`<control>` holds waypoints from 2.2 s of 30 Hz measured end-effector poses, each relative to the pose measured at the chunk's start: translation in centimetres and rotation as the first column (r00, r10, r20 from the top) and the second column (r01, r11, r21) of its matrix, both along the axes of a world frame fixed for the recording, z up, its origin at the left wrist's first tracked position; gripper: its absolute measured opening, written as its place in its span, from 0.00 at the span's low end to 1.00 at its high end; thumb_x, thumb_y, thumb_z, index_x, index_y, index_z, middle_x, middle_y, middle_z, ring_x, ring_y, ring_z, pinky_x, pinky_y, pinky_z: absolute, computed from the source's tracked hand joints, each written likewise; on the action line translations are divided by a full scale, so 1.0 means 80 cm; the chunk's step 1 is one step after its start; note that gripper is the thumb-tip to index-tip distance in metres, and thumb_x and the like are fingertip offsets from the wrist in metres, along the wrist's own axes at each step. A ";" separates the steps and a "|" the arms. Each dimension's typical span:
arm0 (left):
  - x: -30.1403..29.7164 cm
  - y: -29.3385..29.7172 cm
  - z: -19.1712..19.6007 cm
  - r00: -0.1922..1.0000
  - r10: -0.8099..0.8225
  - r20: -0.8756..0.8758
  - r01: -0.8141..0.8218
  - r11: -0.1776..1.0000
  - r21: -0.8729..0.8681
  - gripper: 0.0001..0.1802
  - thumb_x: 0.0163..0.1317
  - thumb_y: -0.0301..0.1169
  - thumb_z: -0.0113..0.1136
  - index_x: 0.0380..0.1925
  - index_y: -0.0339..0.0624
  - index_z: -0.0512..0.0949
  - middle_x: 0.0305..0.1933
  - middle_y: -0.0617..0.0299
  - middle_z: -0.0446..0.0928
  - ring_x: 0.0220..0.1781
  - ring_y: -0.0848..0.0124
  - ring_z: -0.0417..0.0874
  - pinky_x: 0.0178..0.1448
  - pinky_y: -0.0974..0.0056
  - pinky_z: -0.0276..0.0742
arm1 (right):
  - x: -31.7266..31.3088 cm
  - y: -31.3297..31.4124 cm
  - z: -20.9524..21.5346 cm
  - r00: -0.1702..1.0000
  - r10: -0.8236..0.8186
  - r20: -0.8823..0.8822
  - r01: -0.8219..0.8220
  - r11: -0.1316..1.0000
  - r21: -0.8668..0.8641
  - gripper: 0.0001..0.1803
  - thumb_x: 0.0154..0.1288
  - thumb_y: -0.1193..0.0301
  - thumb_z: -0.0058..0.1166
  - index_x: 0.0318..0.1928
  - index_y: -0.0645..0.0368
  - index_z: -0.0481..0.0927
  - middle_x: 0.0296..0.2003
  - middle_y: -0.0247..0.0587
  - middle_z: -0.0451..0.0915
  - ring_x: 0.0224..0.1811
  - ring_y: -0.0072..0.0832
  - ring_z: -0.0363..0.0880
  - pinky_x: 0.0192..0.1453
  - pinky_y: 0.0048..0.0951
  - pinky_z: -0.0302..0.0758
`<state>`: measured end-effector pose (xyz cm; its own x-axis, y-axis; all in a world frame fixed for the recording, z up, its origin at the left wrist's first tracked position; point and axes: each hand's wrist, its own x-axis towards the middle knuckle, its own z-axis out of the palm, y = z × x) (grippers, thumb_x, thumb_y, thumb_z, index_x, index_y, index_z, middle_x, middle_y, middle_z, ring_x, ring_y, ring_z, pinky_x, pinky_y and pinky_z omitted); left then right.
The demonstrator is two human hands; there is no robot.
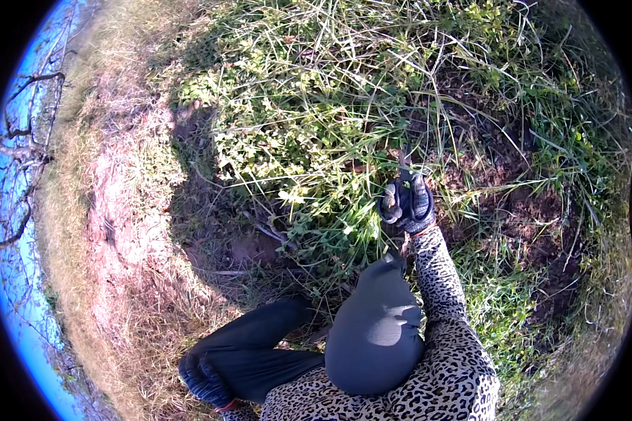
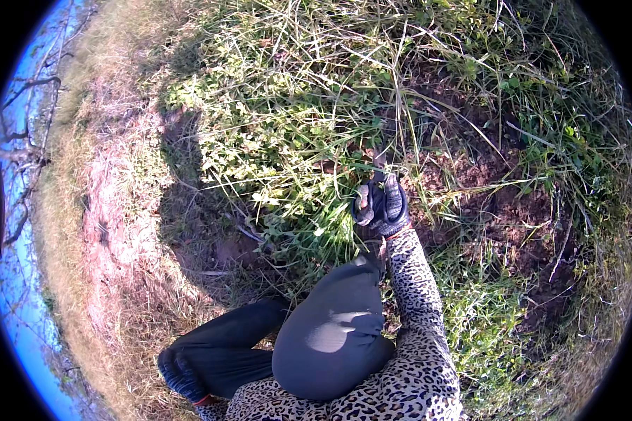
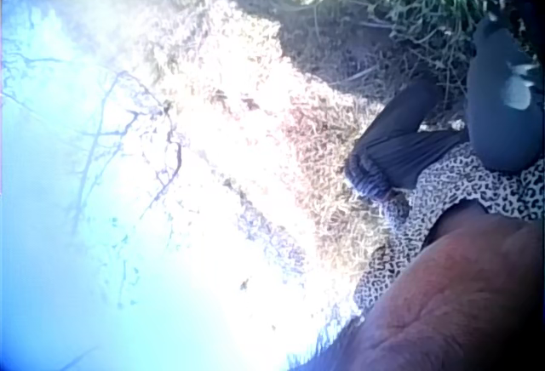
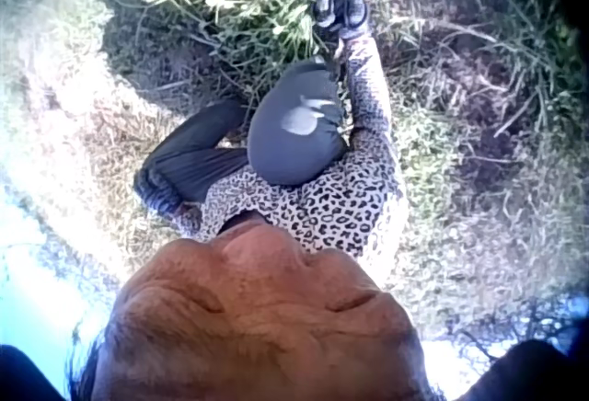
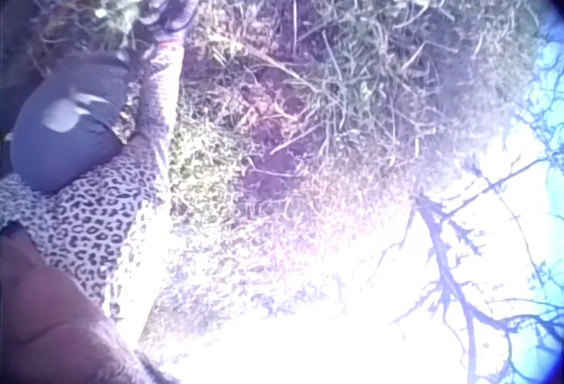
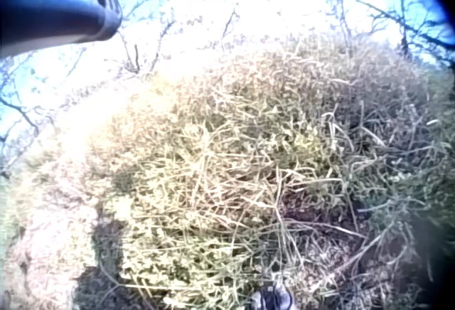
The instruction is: The person pulls plants from the ground by hand and cuts the stems using a sickle.
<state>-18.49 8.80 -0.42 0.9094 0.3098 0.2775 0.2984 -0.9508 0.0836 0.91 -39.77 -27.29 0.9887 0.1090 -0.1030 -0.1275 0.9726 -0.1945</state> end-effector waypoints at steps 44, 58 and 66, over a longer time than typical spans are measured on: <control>0.002 -0.007 0.006 0.999 -0.028 0.016 0.027 0.998 0.050 0.17 0.62 0.34 0.61 0.48 0.36 0.78 0.55 0.46 0.75 0.59 0.51 0.74 0.64 0.49 0.68 | 0.043 -0.097 0.078 0.878 -0.450 0.162 0.450 0.892 0.038 0.18 0.69 0.47 0.46 0.46 0.43 0.76 0.22 0.36 0.76 0.13 0.25 0.70 0.15 0.26 0.64; -0.013 0.025 0.018 0.952 -0.260 0.164 0.264 0.965 -0.004 0.18 0.57 0.39 0.64 0.44 0.40 0.80 0.50 0.49 0.78 0.53 0.50 0.76 0.59 0.47 0.71 | -0.167 0.021 0.139 0.928 -0.371 0.015 0.371 0.927 -0.051 0.22 0.69 0.50 0.48 0.63 0.15 0.67 0.32 0.44 0.81 0.24 0.25 0.72 0.26 0.25 0.73; 0.024 0.067 0.061 0.897 -0.437 -0.058 0.404 0.868 -0.288 0.16 0.56 0.32 0.63 0.45 0.37 0.81 0.41 0.50 0.82 0.41 0.57 0.83 0.48 0.57 0.78 | -0.159 0.055 0.207 0.963 -0.234 0.137 0.249 0.963 -0.106 0.24 0.68 0.54 0.51 0.63 0.22 0.66 0.31 0.42 0.81 0.23 0.26 0.72 0.25 0.25 0.72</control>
